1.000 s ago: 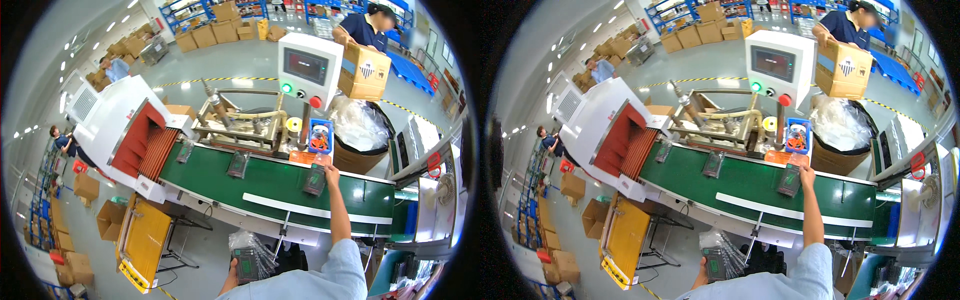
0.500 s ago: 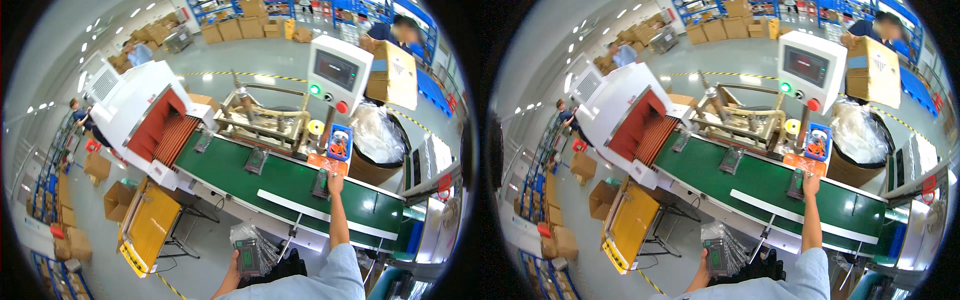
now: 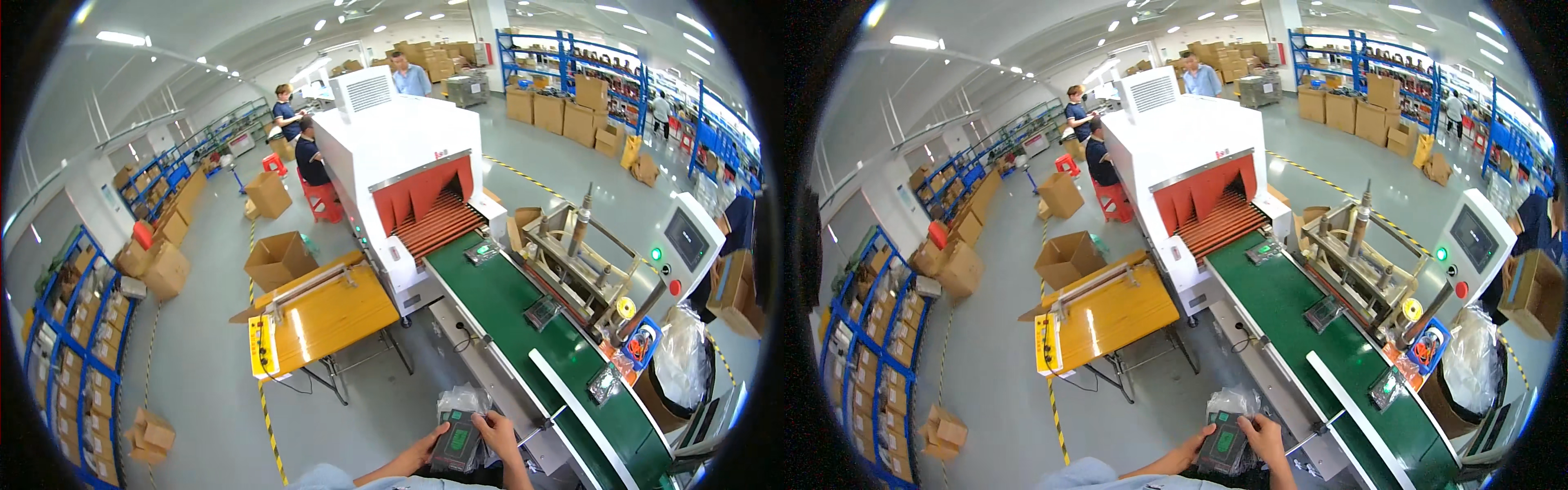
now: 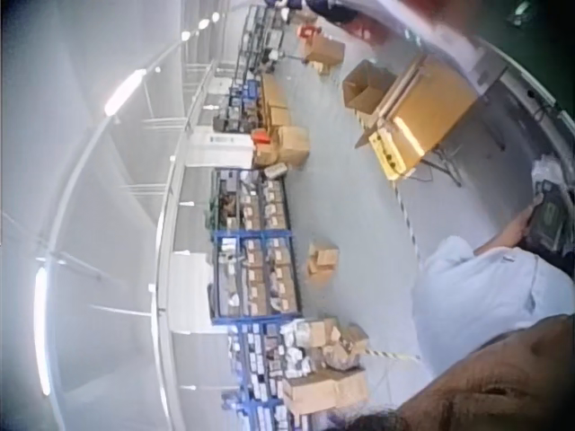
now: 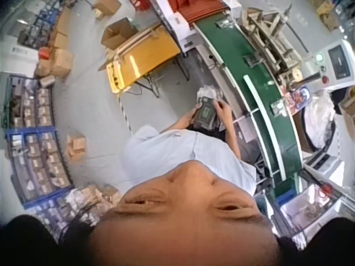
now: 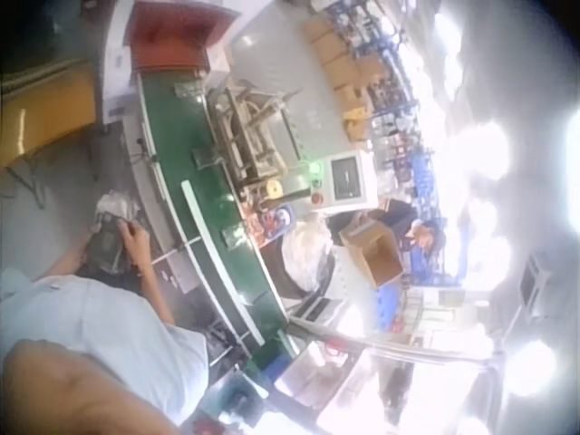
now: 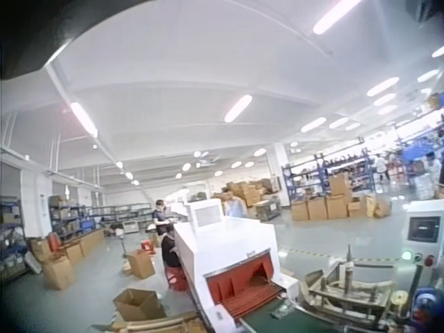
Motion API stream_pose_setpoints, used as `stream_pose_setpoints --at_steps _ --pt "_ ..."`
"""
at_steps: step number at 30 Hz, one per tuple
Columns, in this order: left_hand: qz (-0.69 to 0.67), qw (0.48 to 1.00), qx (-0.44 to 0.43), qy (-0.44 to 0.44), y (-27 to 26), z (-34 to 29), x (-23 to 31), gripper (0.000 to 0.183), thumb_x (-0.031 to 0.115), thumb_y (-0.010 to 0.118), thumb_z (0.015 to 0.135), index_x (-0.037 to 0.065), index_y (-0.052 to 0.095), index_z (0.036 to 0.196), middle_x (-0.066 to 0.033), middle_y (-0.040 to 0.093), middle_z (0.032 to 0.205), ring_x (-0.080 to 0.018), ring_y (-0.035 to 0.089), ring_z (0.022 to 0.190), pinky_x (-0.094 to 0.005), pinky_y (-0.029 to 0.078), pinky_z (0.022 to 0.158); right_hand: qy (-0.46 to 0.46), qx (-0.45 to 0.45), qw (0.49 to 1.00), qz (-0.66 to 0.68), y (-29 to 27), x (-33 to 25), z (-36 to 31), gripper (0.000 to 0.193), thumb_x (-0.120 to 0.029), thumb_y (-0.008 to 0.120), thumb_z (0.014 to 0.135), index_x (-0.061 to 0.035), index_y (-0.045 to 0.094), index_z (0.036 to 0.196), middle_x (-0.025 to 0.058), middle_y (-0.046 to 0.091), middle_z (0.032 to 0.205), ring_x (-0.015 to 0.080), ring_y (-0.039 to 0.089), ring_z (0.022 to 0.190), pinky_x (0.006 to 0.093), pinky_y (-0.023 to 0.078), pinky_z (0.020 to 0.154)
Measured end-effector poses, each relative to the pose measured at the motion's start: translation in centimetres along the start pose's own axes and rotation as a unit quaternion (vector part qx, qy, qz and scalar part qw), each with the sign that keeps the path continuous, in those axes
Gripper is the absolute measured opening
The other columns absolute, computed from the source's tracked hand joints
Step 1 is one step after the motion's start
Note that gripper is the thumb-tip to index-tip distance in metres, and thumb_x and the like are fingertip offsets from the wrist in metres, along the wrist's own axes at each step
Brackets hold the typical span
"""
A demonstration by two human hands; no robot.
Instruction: The person places small green circuit boards into clear plastic bags and positions them on a moving conveyor belt. They repeatedly pick up boards, insert them into bags, and place the bags on the belt for downstream processing.
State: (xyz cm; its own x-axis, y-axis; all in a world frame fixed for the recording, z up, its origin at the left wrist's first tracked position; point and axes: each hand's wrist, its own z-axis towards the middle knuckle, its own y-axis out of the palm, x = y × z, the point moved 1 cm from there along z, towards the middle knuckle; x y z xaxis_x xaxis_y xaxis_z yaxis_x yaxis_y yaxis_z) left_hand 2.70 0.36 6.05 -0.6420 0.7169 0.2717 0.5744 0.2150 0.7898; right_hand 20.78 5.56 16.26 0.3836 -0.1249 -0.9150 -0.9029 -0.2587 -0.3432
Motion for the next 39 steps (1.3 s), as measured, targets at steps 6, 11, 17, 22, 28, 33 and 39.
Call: stream_pose_setpoints --at_steps 6,11,17,22,28,33,39 --pt "0.009 1.000 -0.005 0.005 -2.5 -4.1 -0.9 0.062 0.044 0.059 0.080 0.004 0.043 0.124 -0.0136 0.058 0.110 -0.0231 0.059 0.096 -0.0384 0.049 0.084 -0.002 0.025 0.997 0.072 3.8 -0.3 -2.7 0.030 -0.027 0.062 0.081 0.0026 0.063 0.078 -0.0007 0.052 0.057 0.0061 0.045 0.055 0.0241 0.035 0.048" --pt "0.024 1.000 0.006 -0.012 -4.3 -6.0 -2.1 0.056 0.040 0.062 0.079 0.004 0.047 0.119 -0.0133 0.058 0.109 -0.0248 0.059 0.095 -0.0418 0.048 0.085 0.029 0.055 0.992 0.107 4.3 -0.5 -4.9 0.026 -0.024 0.059 0.084 -0.0008 0.063 0.074 -0.0042 0.050 0.060 0.0051 0.042 0.056 0.0231 0.033 0.048" --pt "0.000 0.995 0.001 -0.096 -3.6 -6.3 -2.8 0.047 0.029 0.062 0.074 0.003 0.052 0.112 -0.0151 0.061 0.103 -0.0296 0.060 0.090 -0.0464 0.048 0.082 0.042 0.120 0.937 0.326 -0.7 -0.3 -7.3 0.023 -0.022 0.060 0.085 0.0004 0.064 0.084 -0.0033 0.055 0.072 0.0069 0.046 0.067 0.0224 0.036 0.061" --pt "0.030 0.998 0.042 -0.036 -2.4 -6.1 -3.3 0.059 0.031 0.065 0.066 0.001 0.051 0.115 -0.0176 0.060 0.105 -0.0318 0.060 0.093 -0.0467 0.047 0.084 0.049 0.206 0.922 0.324 -6.9 2.0 -10.1 0.022 -0.021 0.062 0.083 0.0004 0.065 0.089 -0.0015 0.059 0.078 0.0064 0.050 0.073 0.0217 0.038 0.067" --pt "0.004 0.996 -0.081 -0.040 2.1 -2.5 -5.6 0.067 0.031 0.065 0.062 0.000 0.047 0.119 -0.0178 0.059 0.107 -0.0333 0.059 0.093 -0.0459 0.047 0.085 0.066 0.280 0.923 0.255 -11.3 7.0 -11.7 0.023 -0.021 0.063 0.082 0.0013 0.065 0.085 -0.0008 0.059 0.075 0.0057 0.049 0.069 0.0205 0.038 0.063" --pt "0.033 0.998 -0.040 -0.034 8.8 1.3 -10.2 0.060 0.030 0.064 0.063 0.001 0.052 0.113 -0.0159 0.061 0.102 -0.0322 0.060 0.090 -0.0443 0.048 0.083 0.031 0.339 0.897 0.280 -13.4 8.3 -12.0 0.018 -0.017 0.064 0.081 0.0005 0.065 0.086 -0.0005 0.057 0.073 0.0060 0.047 0.067 0.0212 0.036 0.059" --pt "0.023 0.997 -0.057 -0.034 12.4 5.7 -13.5 0.059 0.028 0.064 0.062 0.000 0.052 0.113 -0.0171 0.060 0.102 -0.0323 0.060 0.091 -0.0448 0.048 0.083 -0.041 0.375 0.882 0.282 -21.5 10.1 -11.8 0.012 -0.011 0.065 0.079 0.0014 0.065 0.080 0.0033 0.058 0.083 0.0089 0.051 0.076 0.0222 0.040 0.066"
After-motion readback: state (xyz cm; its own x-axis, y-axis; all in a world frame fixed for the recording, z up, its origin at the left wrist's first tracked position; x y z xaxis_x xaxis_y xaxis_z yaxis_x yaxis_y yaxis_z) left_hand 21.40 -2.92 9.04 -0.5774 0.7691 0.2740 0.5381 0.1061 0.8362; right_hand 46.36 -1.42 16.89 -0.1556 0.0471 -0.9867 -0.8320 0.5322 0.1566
